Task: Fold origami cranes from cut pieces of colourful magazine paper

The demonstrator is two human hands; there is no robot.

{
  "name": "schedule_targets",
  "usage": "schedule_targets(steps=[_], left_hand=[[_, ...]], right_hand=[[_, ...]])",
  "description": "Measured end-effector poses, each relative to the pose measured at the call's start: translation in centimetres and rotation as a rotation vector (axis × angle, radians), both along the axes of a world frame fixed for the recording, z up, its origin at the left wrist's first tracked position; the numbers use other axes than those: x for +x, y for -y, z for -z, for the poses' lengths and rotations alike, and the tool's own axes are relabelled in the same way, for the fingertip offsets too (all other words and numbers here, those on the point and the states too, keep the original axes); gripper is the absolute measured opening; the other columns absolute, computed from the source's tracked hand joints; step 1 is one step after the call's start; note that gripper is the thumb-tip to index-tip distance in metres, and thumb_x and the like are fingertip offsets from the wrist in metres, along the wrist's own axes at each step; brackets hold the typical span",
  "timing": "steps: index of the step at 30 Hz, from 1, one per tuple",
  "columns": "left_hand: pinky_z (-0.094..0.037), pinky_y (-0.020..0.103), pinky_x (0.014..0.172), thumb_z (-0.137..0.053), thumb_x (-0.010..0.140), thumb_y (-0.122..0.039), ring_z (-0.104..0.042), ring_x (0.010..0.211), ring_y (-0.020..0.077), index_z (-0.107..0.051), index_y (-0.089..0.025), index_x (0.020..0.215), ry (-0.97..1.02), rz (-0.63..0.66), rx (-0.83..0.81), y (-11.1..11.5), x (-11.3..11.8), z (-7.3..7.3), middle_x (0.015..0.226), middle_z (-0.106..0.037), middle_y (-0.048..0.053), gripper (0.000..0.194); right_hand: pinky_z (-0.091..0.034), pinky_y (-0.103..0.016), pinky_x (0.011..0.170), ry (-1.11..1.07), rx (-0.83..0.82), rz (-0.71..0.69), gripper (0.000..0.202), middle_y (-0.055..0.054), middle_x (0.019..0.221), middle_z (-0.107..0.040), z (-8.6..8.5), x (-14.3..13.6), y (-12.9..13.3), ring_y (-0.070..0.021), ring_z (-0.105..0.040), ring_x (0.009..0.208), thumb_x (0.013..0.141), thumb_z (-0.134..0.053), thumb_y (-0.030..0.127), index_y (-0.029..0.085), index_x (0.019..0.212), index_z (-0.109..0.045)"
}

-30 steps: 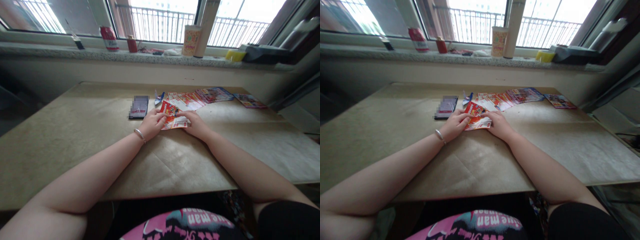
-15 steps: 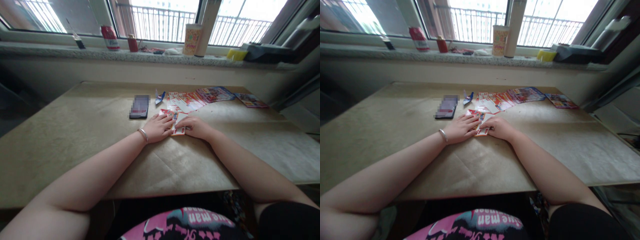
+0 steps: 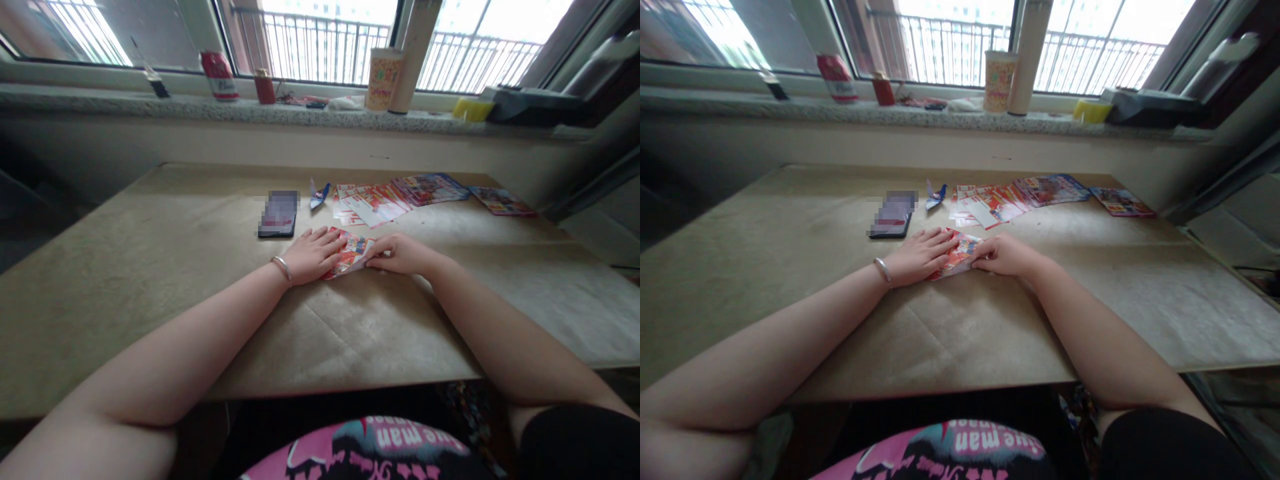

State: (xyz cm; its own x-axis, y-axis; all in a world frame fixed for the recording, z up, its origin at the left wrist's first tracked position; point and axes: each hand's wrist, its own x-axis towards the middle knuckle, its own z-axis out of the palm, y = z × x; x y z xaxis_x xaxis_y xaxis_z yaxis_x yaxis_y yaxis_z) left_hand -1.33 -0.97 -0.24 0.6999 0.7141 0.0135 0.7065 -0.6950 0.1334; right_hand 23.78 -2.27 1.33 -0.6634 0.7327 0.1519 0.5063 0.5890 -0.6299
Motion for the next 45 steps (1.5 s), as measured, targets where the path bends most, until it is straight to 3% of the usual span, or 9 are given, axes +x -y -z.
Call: schedule_targets(steps=[5, 9, 11, 15, 19, 23, 29, 35, 45], left_hand=[[-0.016, 0.05, 0.118, -0.034, 0.097, -0.051, -0.022, 0.147, 0.0292, -0.034, -0.024, 0.15, -0.005, -0.002, -0.019, 0.4, 0.1, -0.3, 0.159, -0.024, 0.012, 0.059], [-0.014, 0.05, 0.119, -0.031, 0.097, -0.048, -0.021, 0.147, 0.0279, -0.035, -0.023, 0.149, 0.013, -0.018, -0.032, 0.2, 0.1, -0.1, 0.158, -0.027, 0.009, 0.057], [-0.014, 0.048, 0.119, -0.023, 0.099, -0.043, -0.021, 0.147, 0.0256, -0.035, -0.022, 0.149, 0.053, -0.04, -0.076, -0.1, 0.0, 0.0, 0.158, -0.03, 0.007, 0.055], [-0.021, 0.043, 0.119, -0.007, 0.1, -0.042, -0.03, 0.144, 0.0225, -0.039, -0.018, 0.146, 0.234, -0.105, -0.174, -0.7, -0.2, 0.0, 0.153, -0.039, 0.007, 0.061], [-0.028, 0.042, 0.116, -0.024, 0.097, -0.045, -0.039, 0.139, 0.0254, -0.043, -0.012, 0.143, 0.347, -0.096, -0.153, -0.8, -0.1, -0.1, 0.149, -0.043, 0.012, 0.059], [-0.031, 0.043, 0.115, -0.048, 0.088, -0.042, -0.042, 0.136, 0.0289, -0.04, -0.01, 0.145, 0.385, -0.097, -0.145, -0.9, 0.0, 0.1, 0.148, -0.045, 0.015, 0.066], [-0.038, 0.04, 0.113, -0.059, 0.082, -0.034, -0.05, 0.131, 0.0259, -0.053, -0.013, 0.135, 0.613, -0.059, -0.22, -1.0, 0.0, 0.5, 0.141, -0.053, 0.013, 0.056], [-0.056, 0.029, 0.088, -0.06, 0.081, -0.022, -0.069, 0.098, 0.0183, -0.059, -0.015, 0.125, 0.819, -0.076, -0.367, -0.2, 0.3, 0.1, 0.122, -0.066, 0.011, 0.045], [-0.051, 0.016, 0.061, -0.065, 0.076, -0.012, -0.066, 0.072, 0.0077, -0.05, -0.017, 0.133, 1.01, -0.147, -0.472, 0.0, 1.1, 0.4, 0.109, -0.065, 0.008, 0.059]], right_hand=[[-0.038, -0.023, 0.053, 0.016, -0.272, -0.067, 0.021, 0.003, 0.064, -0.067, -0.2, -0.2, 0.3, -0.0102, -0.052, 0.055, 0.079, -0.063, 0.036, 0.019, 0.081, -0.076], [-0.033, -0.022, 0.048, -0.039, -0.399, 0.022, 0.023, 0.003, 0.06, -0.062, 0.0, -0.8, 0.4, -0.0091, -0.047, 0.05, 0.08, -0.061, 0.039, 0.018, 0.081, -0.071], [-0.035, -0.024, 0.05, -0.051, -0.331, 0.117, 0.025, 0.003, 0.059, -0.059, 0.2, -1.3, 0.3, -0.0104, -0.048, 0.051, 0.083, -0.058, 0.041, 0.018, 0.078, -0.068], [-0.042, -0.028, 0.064, 0.027, 0.052, 0.295, 0.024, -0.001, 0.068, -0.063, 1.1, -2.2, -0.3, -0.0144, -0.054, 0.065, 0.083, -0.059, 0.035, 0.019, 0.065, -0.061], [-0.042, -0.035, 0.089, 0.073, 0.237, 0.393, 0.017, -0.007, 0.096, -0.07, 2.1, -2.9, -0.9, -0.0209, -0.061, 0.094, 0.08, -0.063, 0.026, 0.019, 0.065, -0.063], [-0.042, -0.036, 0.089, 0.147, 0.248, 0.448, 0.01, -0.007, 0.093, -0.07, 2.3, -3.4, -1.1, -0.0221, -0.059, 0.092, 0.079, -0.067, 0.028, 0.019, 0.075, -0.066], [-0.043, -0.033, 0.081, 0.136, 0.26, 0.519, 0.009, -0.006, 0.083, -0.067, 2.1, -3.6, -0.9, -0.0214, -0.057, 0.086, 0.078, -0.068, 0.028, 0.019, 0.081, -0.068], [-0.041, -0.027, 0.064, -0.031, 0.122, 0.539, 0.007, -0.001, 0.074, -0.065, 2.2, -3.5, -0.9, -0.0148, -0.056, 0.068, 0.076, -0.068, 0.024, 0.019, 0.077, -0.064], [-0.044, -0.025, 0.059, -0.185, -0.041, 0.507, 0.008, 0.0, 0.07, -0.065, 1.5, -4.1, -0.1, -0.0133, -0.059, 0.063, 0.078, -0.064, 0.024, 0.019, 0.079, -0.058]])
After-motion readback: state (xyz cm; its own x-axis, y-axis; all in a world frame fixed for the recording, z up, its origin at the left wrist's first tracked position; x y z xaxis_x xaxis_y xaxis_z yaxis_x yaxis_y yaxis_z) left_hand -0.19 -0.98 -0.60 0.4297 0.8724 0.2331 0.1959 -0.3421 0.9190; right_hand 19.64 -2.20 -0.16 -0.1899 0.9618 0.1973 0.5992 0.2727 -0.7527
